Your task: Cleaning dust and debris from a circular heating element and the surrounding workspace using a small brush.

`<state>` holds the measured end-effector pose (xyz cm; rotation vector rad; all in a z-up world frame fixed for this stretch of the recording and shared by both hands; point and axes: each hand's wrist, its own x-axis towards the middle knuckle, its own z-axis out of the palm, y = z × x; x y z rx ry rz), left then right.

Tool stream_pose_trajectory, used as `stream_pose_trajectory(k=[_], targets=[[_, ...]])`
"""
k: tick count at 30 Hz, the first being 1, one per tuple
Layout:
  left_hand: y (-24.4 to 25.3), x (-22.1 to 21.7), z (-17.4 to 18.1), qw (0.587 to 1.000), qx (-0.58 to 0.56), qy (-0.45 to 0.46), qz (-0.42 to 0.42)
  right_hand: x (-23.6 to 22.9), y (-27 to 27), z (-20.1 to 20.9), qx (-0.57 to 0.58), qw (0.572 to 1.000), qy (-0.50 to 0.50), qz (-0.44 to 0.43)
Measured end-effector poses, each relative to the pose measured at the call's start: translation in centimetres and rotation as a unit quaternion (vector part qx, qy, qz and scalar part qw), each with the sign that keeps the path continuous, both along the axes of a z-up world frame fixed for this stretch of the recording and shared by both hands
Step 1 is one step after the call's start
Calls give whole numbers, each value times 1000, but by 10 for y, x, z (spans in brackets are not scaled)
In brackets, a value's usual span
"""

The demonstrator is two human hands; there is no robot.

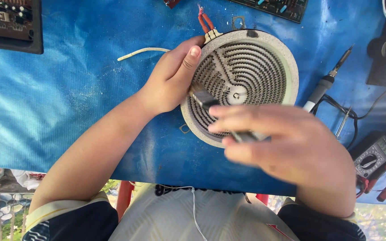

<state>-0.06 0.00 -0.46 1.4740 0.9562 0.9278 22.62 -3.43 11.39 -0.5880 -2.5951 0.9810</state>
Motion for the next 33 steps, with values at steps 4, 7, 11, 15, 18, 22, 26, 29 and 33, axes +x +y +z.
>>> stream_pose_trajectory(k=[4, 7, 11, 15, 18, 22, 26, 29, 33], targets=[[0, 0, 1, 1000, -17, 10, 2, 17, 6, -14, -32, 996, -40, 72], [1, 0, 5, 1000, -7, -27, -12, 27, 1, 4, -49, 986, -89, 133], [0, 1, 4, 1000, -9, -23, -8, 39, 5, -8, -55, 984, -117, 120], [0, 1, 0, 1000, 0, 8, 1, 26, 9, -4, -41, 994, -74, 74], [-1, 0, 0, 1000, 2, 15, 4, 9, 16, 1, -6, 1000, 3, 0], [-1, 0, 0, 1000, 3, 19, 6, 14, 13, -1, -9, 999, -21, 29], [0, 0, 1, 1000, 0, 10, -1, 30, -5, 4, -11, 981, -124, 148], [0, 0, 1, 1000, -2, 7, -1, 41, -10, 6, -88, 963, -185, 175], [0, 0, 1, 1000, 2, 6, -2, 24, -3, 6, -126, 977, -168, 41]])
